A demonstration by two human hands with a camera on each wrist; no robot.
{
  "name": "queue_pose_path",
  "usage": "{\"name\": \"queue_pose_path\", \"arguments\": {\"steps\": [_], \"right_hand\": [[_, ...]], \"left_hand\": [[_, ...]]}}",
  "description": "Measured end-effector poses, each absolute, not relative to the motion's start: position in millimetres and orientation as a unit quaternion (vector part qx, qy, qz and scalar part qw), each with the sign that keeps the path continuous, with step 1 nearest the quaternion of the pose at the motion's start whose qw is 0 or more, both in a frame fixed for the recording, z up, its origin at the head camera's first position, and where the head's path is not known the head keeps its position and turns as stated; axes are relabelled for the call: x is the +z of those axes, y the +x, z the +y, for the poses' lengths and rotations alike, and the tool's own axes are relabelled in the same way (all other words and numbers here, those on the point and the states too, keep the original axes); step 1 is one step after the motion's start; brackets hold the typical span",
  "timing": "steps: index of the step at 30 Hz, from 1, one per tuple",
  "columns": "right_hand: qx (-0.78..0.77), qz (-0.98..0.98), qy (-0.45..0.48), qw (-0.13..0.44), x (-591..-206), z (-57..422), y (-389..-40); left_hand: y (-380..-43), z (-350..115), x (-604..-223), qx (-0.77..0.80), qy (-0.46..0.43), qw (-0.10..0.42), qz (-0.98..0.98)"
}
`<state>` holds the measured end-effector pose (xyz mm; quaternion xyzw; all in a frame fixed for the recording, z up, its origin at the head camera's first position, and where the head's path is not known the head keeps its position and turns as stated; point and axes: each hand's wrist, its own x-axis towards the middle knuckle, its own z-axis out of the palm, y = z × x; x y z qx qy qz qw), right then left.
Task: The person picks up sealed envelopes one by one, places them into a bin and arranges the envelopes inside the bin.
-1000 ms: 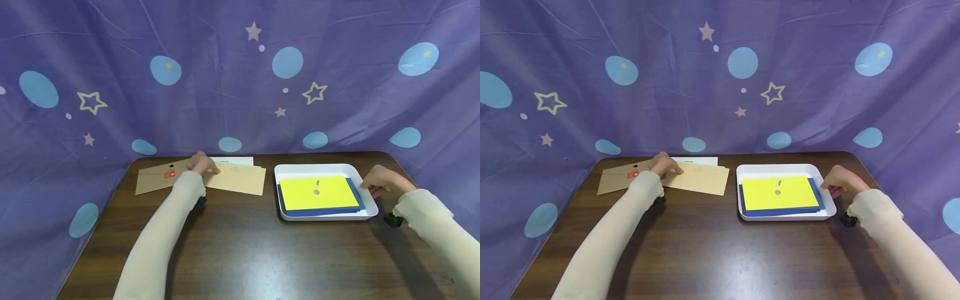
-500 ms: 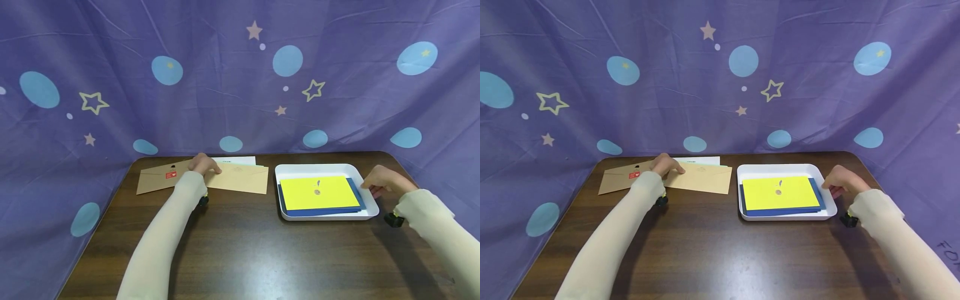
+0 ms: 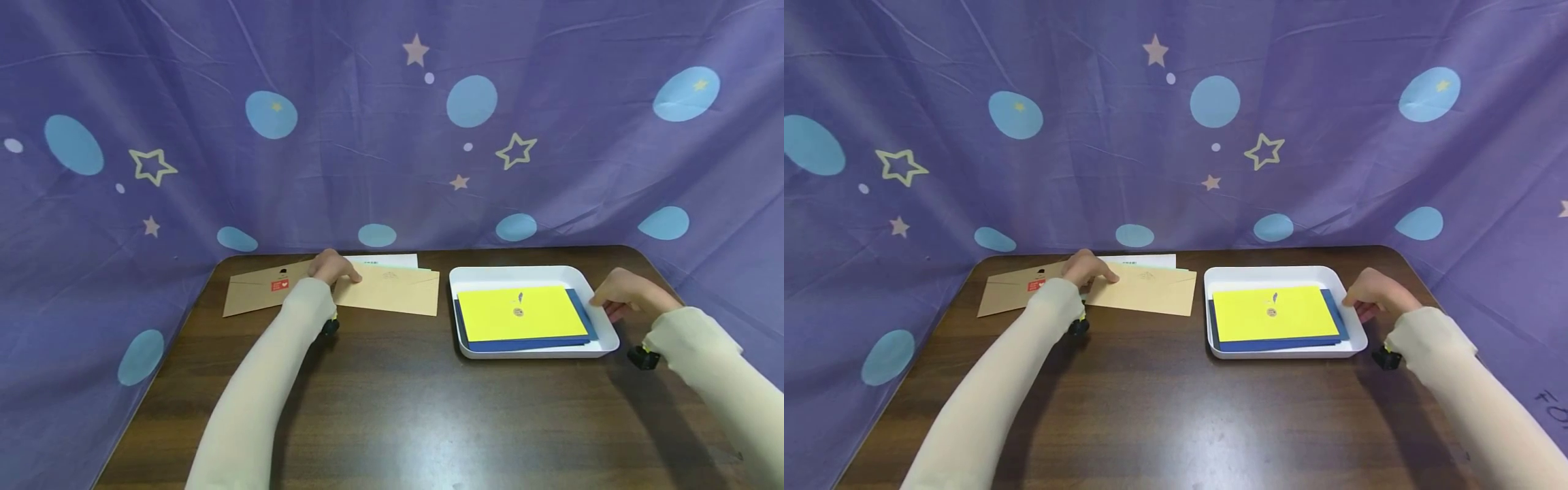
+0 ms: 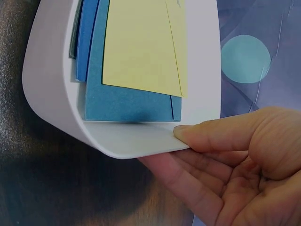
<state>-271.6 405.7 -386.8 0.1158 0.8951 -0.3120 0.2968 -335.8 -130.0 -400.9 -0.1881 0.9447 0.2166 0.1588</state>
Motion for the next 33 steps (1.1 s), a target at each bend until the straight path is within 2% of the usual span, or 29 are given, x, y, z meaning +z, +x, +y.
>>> {"name": "queue_pose_path", "arguments": {"steps": [11,27,33], "right_hand": [[-0.313,0.897,0.105,0.294,-385,406,-274],[-0.316,0.898,0.108,0.285,-393,404,-269],[-0.318,0.898,0.107,0.284,-394,404,-265]], "left_hand": [[-347,-144,-397,0.367,-0.196,0.23,0.879],[-349,-161,-395,0.358,-0.149,0.304,0.87],[-349,-171,-398,0.382,-0.134,0.304,0.862]]}}
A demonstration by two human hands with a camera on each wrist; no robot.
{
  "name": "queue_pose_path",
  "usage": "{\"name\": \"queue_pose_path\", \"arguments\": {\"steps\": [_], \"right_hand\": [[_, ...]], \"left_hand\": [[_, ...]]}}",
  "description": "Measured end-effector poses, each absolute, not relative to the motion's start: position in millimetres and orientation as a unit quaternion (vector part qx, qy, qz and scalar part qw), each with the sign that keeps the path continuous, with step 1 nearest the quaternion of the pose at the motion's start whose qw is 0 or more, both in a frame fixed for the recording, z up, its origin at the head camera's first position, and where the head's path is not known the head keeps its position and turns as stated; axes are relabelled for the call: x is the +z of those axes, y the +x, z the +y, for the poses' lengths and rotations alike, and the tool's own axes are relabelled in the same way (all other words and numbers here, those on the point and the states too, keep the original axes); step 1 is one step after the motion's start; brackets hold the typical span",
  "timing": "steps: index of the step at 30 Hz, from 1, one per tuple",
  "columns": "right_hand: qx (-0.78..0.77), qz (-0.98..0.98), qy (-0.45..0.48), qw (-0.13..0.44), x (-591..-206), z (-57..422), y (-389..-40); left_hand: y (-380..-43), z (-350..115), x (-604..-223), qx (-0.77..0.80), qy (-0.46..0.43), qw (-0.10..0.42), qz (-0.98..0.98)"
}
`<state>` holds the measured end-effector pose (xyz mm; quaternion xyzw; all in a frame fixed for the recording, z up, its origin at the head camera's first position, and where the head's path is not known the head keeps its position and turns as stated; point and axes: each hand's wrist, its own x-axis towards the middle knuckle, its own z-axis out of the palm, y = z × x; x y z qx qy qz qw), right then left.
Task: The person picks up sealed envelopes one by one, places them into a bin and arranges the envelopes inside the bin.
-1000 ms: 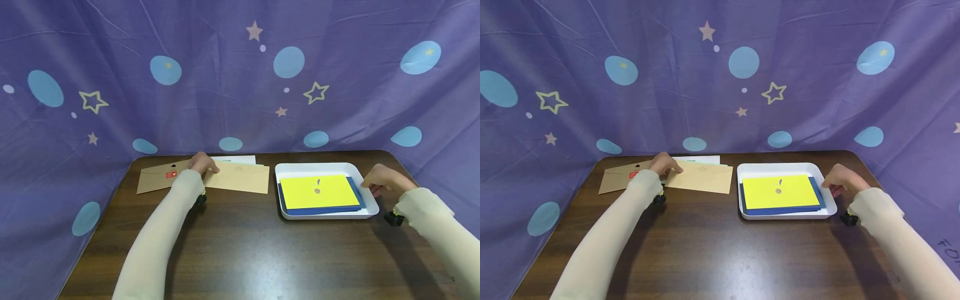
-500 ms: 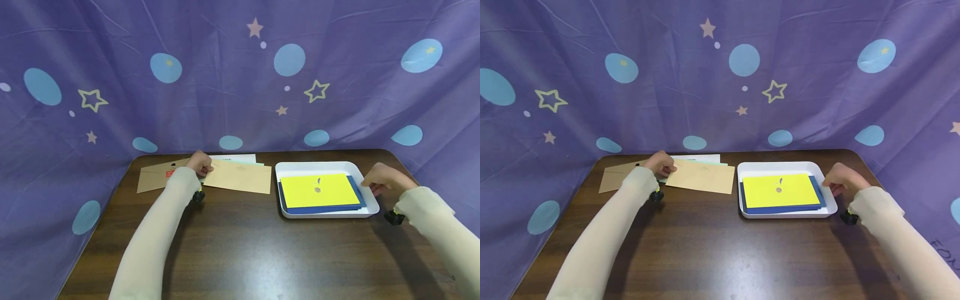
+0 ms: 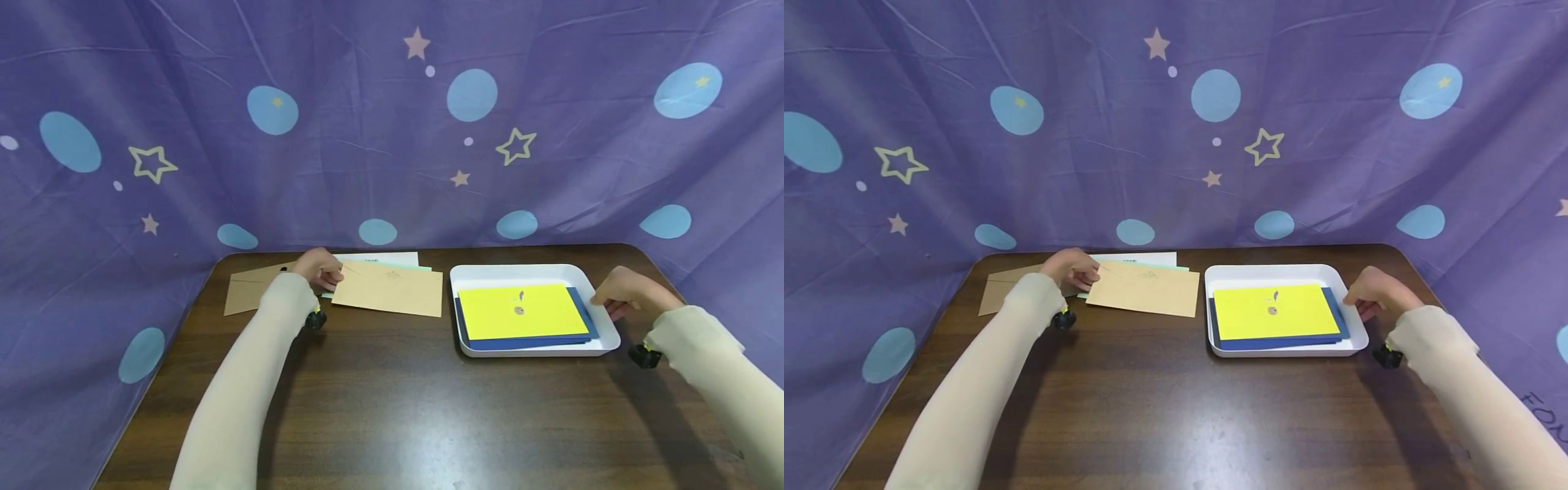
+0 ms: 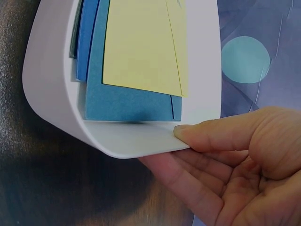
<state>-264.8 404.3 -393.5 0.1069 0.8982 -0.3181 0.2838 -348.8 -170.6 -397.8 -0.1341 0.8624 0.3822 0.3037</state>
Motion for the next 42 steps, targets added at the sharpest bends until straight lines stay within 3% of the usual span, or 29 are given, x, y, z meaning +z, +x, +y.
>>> {"name": "queue_pose_path", "arguments": {"steps": [13,42], "right_hand": [[-0.314,0.899,0.119,0.282,-395,403,-263],[-0.324,0.899,0.105,0.276,-395,405,-265]], "left_hand": [[-347,-189,-404,0.451,-0.078,0.341,0.821],[-346,-195,-400,0.531,-0.075,0.276,0.798]]}}
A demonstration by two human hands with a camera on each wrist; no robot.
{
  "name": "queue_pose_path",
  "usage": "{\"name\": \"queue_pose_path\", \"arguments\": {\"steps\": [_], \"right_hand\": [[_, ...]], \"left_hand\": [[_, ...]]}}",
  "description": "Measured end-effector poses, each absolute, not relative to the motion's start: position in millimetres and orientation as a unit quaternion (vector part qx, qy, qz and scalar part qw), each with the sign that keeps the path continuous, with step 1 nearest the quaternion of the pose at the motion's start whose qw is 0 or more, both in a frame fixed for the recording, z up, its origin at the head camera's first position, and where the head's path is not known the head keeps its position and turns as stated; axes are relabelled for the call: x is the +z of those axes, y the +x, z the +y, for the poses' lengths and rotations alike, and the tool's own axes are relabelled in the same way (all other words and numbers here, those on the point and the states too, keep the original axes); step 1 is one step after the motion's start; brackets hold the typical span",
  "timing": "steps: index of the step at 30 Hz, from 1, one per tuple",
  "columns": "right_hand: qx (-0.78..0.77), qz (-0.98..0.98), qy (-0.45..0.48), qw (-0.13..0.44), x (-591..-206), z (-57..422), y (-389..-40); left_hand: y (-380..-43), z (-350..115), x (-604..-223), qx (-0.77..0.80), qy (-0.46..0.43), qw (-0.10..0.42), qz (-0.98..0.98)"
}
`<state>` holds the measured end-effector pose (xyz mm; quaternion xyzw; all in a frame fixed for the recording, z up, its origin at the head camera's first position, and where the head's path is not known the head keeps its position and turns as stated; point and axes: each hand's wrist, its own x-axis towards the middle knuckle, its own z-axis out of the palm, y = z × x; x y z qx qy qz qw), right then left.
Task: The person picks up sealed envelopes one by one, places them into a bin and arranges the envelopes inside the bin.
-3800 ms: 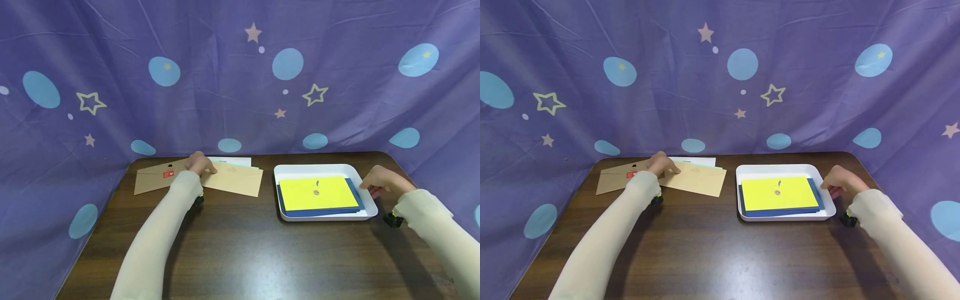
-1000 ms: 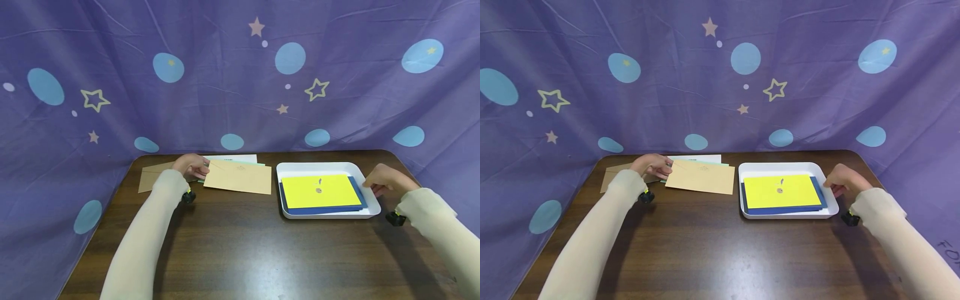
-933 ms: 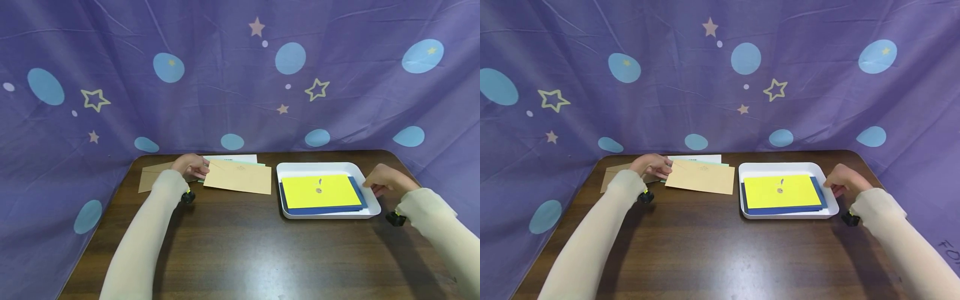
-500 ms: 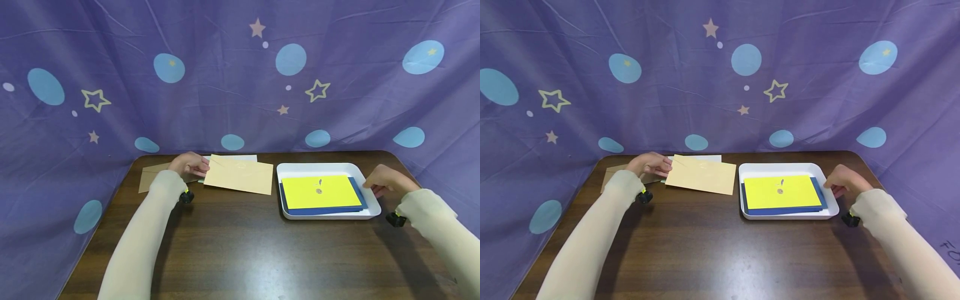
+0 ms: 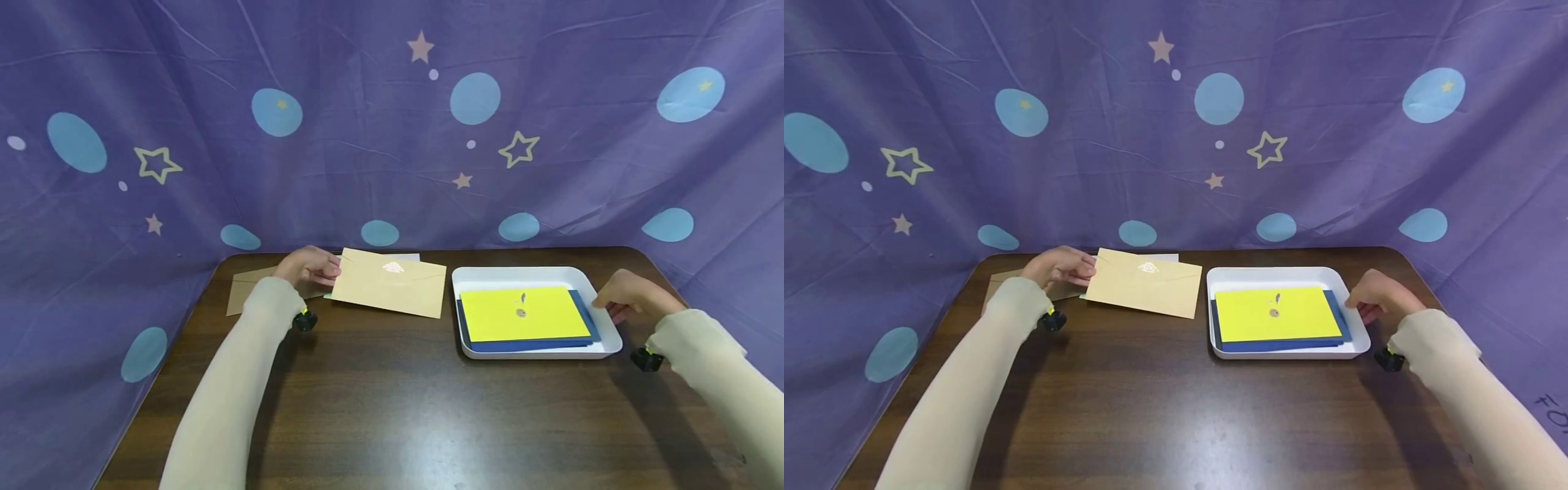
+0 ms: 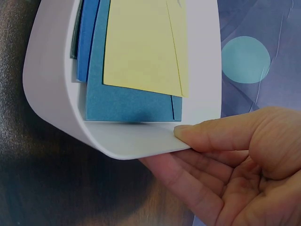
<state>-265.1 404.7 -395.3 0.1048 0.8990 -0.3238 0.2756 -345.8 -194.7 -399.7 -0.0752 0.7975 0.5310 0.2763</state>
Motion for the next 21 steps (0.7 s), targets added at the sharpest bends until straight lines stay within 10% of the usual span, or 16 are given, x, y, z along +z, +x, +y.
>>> {"name": "queue_pose_path", "arguments": {"steps": [21], "right_hand": [[-0.32,0.898,0.114,0.278,-394.6,404.4,-266.3]], "left_hand": [[-347.3,-197.0,-391.2,0.542,-0.076,0.272,0.792]]}}
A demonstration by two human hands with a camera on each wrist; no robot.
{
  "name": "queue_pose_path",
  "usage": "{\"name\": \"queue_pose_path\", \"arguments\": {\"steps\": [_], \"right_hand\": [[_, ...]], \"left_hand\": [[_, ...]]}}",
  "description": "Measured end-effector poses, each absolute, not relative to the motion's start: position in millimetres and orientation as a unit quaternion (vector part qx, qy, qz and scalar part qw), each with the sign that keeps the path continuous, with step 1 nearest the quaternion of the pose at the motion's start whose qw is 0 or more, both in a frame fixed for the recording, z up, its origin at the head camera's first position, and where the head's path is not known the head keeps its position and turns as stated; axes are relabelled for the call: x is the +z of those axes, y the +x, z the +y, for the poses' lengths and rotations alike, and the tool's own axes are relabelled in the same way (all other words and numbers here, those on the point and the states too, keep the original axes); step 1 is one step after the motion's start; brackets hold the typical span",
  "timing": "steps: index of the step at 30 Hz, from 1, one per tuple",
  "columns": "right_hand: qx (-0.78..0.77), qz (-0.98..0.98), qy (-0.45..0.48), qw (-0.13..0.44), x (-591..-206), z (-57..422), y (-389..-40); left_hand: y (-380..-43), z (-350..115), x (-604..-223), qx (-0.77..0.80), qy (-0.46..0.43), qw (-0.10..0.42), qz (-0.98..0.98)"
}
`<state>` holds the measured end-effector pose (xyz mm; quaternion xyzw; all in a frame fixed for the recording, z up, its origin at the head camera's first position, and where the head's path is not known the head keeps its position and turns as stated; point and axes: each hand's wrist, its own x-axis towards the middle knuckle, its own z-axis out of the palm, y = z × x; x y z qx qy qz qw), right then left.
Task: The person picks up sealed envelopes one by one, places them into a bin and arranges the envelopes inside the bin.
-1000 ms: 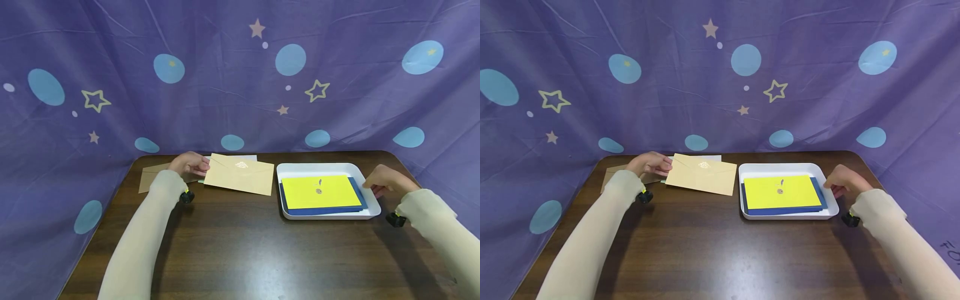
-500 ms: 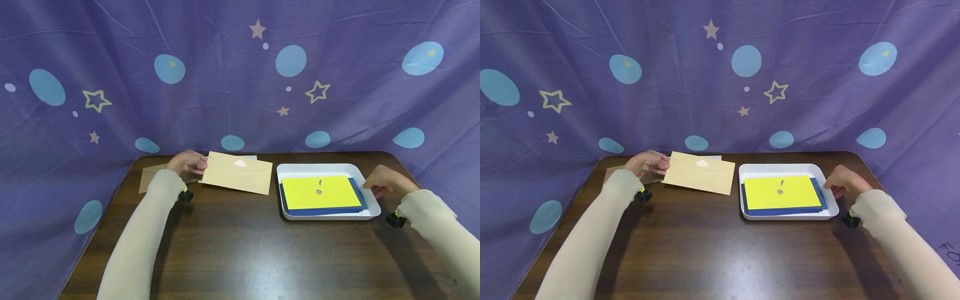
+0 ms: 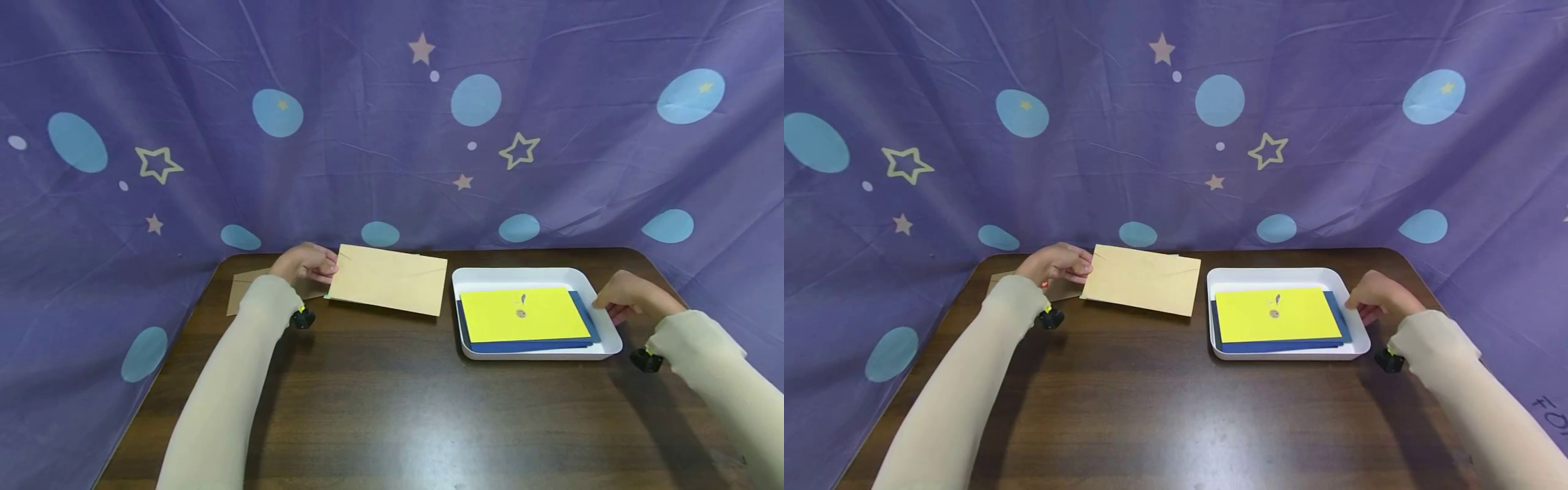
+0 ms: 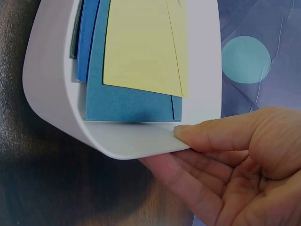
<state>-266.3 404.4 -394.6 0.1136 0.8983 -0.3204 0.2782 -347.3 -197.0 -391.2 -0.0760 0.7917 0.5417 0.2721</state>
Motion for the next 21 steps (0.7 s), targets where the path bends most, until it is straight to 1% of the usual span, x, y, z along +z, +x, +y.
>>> {"name": "queue_pose_path", "arguments": {"steps": [9,14,21], "right_hand": [[-0.32,0.898,0.112,0.282,-395,406,-267],[-0.311,0.901,0.105,0.284,-394,406,-267],[-0.325,0.901,0.087,0.273,-392,405,-264]], "left_hand": [[-347,-187,-385,0.55,-0.066,0.262,0.79],[-345,-174,-378,0.557,-0.061,0.261,0.786],[-342,-155,-366,0.557,-0.051,0.26,0.787]]}}
